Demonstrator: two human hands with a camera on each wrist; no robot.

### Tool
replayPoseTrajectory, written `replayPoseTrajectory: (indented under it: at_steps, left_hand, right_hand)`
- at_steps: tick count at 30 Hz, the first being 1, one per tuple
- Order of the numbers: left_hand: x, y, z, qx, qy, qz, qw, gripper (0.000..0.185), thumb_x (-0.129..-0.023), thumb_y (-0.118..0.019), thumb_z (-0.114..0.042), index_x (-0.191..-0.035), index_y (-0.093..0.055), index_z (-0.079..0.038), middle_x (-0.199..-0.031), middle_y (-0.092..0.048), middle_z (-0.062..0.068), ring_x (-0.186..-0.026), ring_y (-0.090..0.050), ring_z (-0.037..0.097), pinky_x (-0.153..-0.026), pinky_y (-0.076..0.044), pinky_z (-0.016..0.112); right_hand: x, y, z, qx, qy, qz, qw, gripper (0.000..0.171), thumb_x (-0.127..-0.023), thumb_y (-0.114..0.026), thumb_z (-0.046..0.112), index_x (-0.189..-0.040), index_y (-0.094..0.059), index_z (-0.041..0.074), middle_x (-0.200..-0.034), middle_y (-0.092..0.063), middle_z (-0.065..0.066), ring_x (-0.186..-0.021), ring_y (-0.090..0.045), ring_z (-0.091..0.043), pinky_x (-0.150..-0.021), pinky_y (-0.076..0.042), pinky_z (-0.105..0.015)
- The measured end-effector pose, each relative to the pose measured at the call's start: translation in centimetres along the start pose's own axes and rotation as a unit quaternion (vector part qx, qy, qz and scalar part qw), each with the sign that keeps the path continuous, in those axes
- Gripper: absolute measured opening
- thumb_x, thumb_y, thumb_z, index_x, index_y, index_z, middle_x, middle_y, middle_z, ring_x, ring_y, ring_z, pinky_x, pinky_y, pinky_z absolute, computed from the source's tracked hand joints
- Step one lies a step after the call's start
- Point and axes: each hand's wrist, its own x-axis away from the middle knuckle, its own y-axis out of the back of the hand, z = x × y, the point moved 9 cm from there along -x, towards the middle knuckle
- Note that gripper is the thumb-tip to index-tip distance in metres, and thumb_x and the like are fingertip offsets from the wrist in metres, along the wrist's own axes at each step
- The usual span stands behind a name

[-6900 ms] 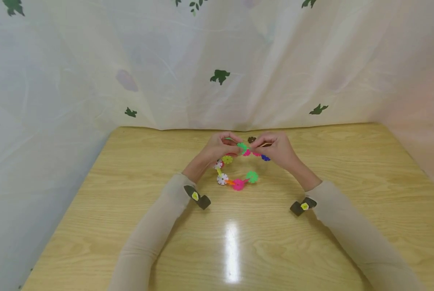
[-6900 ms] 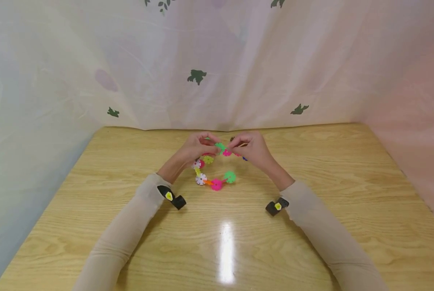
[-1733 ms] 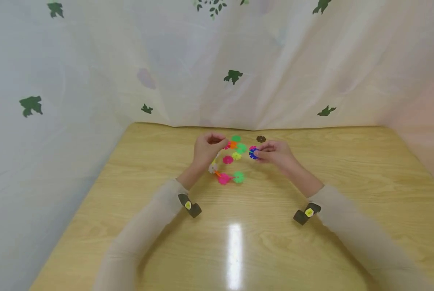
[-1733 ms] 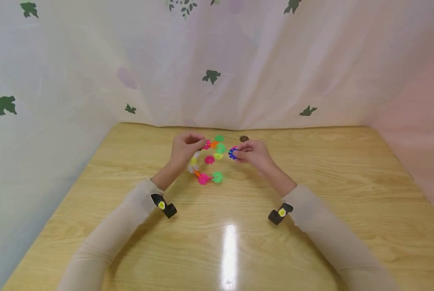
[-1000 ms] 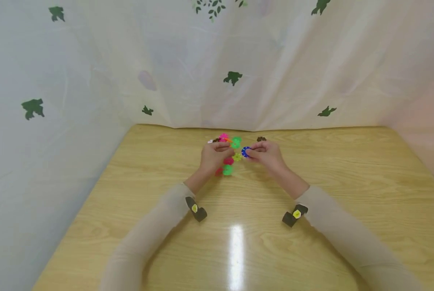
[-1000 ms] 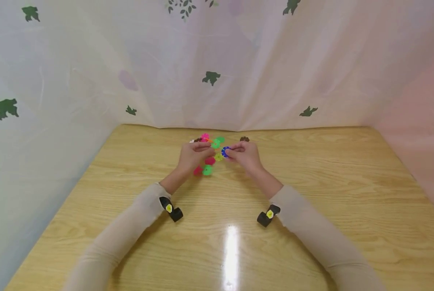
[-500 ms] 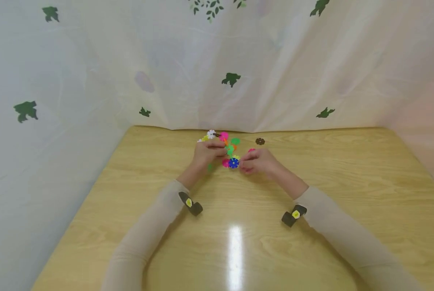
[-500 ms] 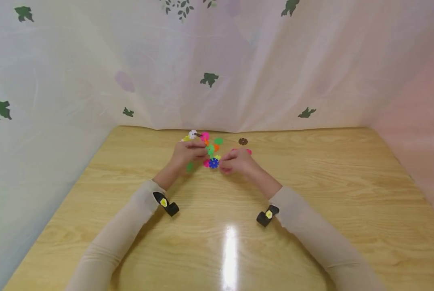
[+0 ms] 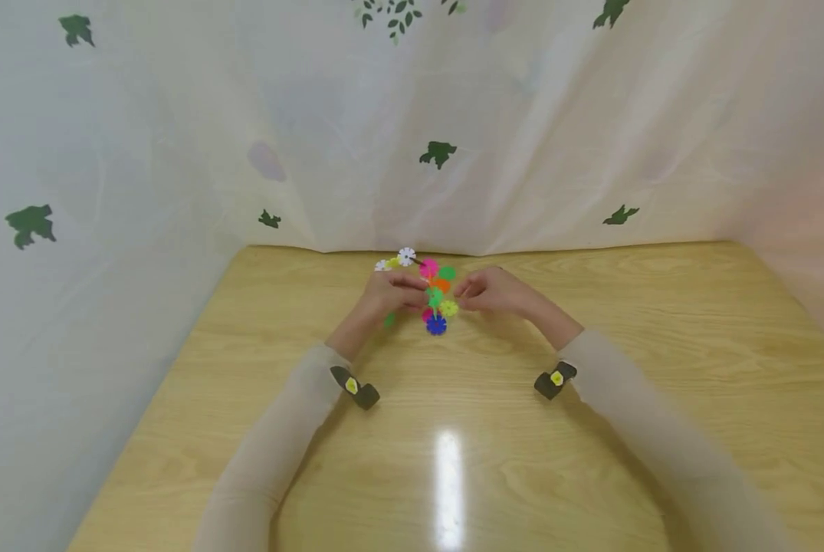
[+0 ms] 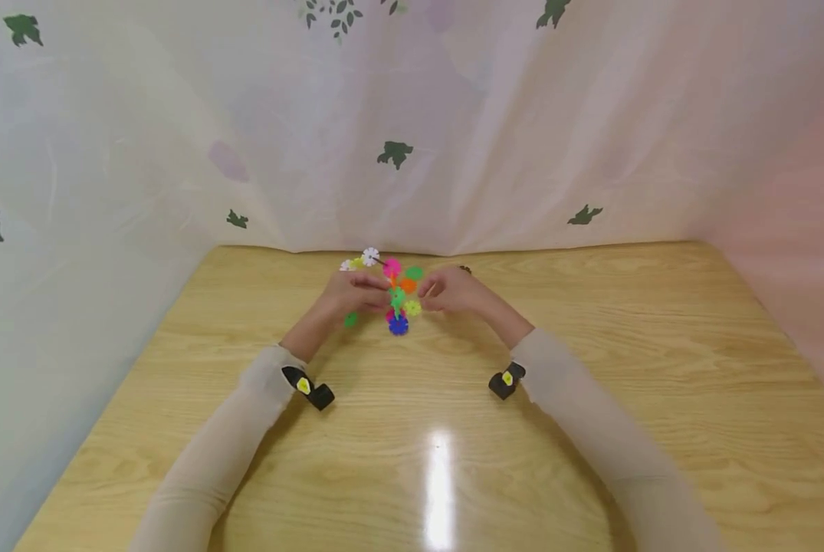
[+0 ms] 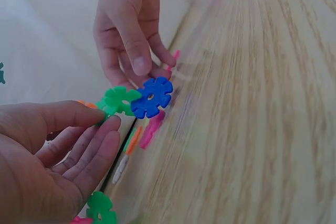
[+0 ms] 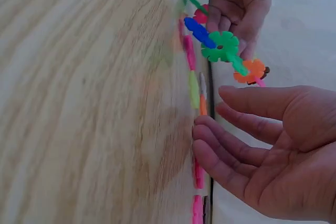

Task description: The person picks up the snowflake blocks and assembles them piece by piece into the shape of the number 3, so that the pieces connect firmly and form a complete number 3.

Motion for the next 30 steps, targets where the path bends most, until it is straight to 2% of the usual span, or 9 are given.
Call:
replayPoseTrajectory:
  at_steps: [2, 5, 9, 13, 16, 19, 24, 28, 30]
  left_hand:
    - [0.1, -0.1, 0.0, -0.002, -0.001, 0.004, 1.0, 0.03, -0.08, -0.079, 0.01, -0.109, -0.073, 0.009, -0.092, -0.078, 0.016, -0.066, -0.072, 0.013, -0.078, -0.065, 0.038]
    - [0.3, -0.4, -0.2, -0.006, -0.007, 0.009, 0.9999, 0.03, -0.08, -0.079, 0.009, -0.109, -0.073, 0.008, -0.094, -0.078, 0.018, -0.066, -0.072, 0.013, -0.076, -0.065, 0.037]
    - [0.5, -0.5, -0.4, -0.014, -0.016, 0.007, 0.9997, 0.028, -0.08, -0.079, 0.008, -0.107, -0.074, 0.008, -0.095, -0.078, 0.017, -0.066, -0.071, 0.012, -0.071, -0.065, 0.032]
    - [0.5, -0.6, -0.3, -0.019, -0.015, 0.007, 0.9997, 0.027, -0.08, -0.08, 0.008, -0.107, -0.074, 0.007, -0.098, -0.078, 0.016, -0.066, -0.071, 0.012, -0.07, -0.064, 0.031]
    - [0.4, -0.8, -0.2, -0.017, -0.012, 0.013, 0.9997, 0.027, -0.08, -0.08, 0.008, -0.107, -0.074, 0.007, -0.096, -0.078, 0.017, -0.065, -0.071, 0.012, -0.071, -0.065, 0.033]
    - [0.4, -1.0, -0.3, -0.013, -0.012, 0.019, 0.9997, 0.027, -0.08, -0.079, 0.009, -0.106, -0.074, 0.008, -0.09, -0.078, 0.014, -0.065, -0.071, 0.012, -0.07, -0.065, 0.033]
    - [0.6, -1.3, -0.4, -0.018, -0.02, 0.028, 0.9992, 0.026, -0.079, -0.078, 0.01, -0.104, -0.073, 0.009, -0.085, -0.076, 0.011, -0.065, -0.07, 0.013, -0.067, -0.064, 0.031]
    - [0.7, -1.5, -0.3, -0.027, -0.017, 0.034, 0.9989, 0.025, -0.08, -0.078, 0.009, -0.104, -0.073, 0.008, -0.089, -0.077, 0.014, -0.066, -0.071, 0.014, -0.067, -0.064, 0.03]
    - [0.7, -1.5, -0.3, -0.029, -0.016, 0.036, 0.9988, 0.025, -0.081, -0.078, 0.008, -0.105, -0.073, 0.008, -0.092, -0.077, 0.017, -0.066, -0.072, 0.015, -0.068, -0.064, 0.031]
  right_hand:
    - [-0.4, -0.2, 0.4, 0.022, 0.016, 0.011, 1.0, 0.026, -0.092, -0.071, 0.006, -0.116, -0.069, -0.004, -0.105, -0.073, -0.02, -0.087, -0.066, -0.019, -0.069, -0.055, -0.028]
    - [-1.1, -0.6, 0.9, 0.049, 0.034, 0.022, 0.998, 0.028, -0.089, -0.073, 0.004, -0.115, -0.069, -0.005, -0.094, -0.071, -0.016, -0.077, -0.062, -0.015, -0.067, -0.052, -0.025]
    - [-1.7, -1.1, 1.5, 0.088, 0.044, 0.021, 0.995, 0.03, -0.085, -0.077, 0.004, -0.113, -0.07, -0.005, -0.085, -0.07, -0.013, -0.071, -0.059, -0.014, -0.064, -0.049, -0.022]
    - [-1.9, -1.4, 1.6, 0.111, 0.032, 0.015, 0.993, 0.032, -0.083, -0.08, 0.008, -0.111, -0.07, -0.003, -0.085, -0.068, -0.011, -0.074, -0.059, -0.016, -0.065, -0.049, -0.023]
    - [-1.7, -1.2, 1.3, 0.109, 0.014, 0.004, 0.994, 0.031, -0.081, -0.081, 0.006, -0.107, -0.069, -0.003, -0.081, -0.064, -0.009, -0.073, -0.055, -0.017, -0.064, -0.046, -0.025]
    - [-1.6, -0.8, 0.8, 0.086, 0.001, -0.006, 0.996, 0.028, -0.078, -0.08, 0.0, -0.102, -0.066, -0.001, -0.081, -0.06, -0.008, -0.074, -0.053, -0.018, -0.064, -0.045, -0.025]
    - [-1.5, 0.0, 0.1, 0.021, 0.021, -0.031, 0.999, 0.02, -0.078, -0.073, -0.009, -0.096, -0.064, -0.004, -0.087, -0.066, -0.018, -0.08, -0.061, -0.022, -0.065, -0.049, -0.024]
    - [-1.3, 0.7, -0.5, -0.054, 0.027, -0.058, 0.997, 0.018, -0.086, -0.072, -0.007, -0.103, -0.066, -0.009, -0.093, -0.069, -0.023, -0.076, -0.062, -0.019, -0.06, -0.052, -0.025]
    - [-1.2, 0.9, -0.8, -0.085, 0.022, -0.069, 0.994, 0.022, -0.088, -0.072, -0.004, -0.108, -0.066, -0.009, -0.095, -0.07, -0.02, -0.075, -0.062, -0.016, -0.058, -0.053, -0.026]
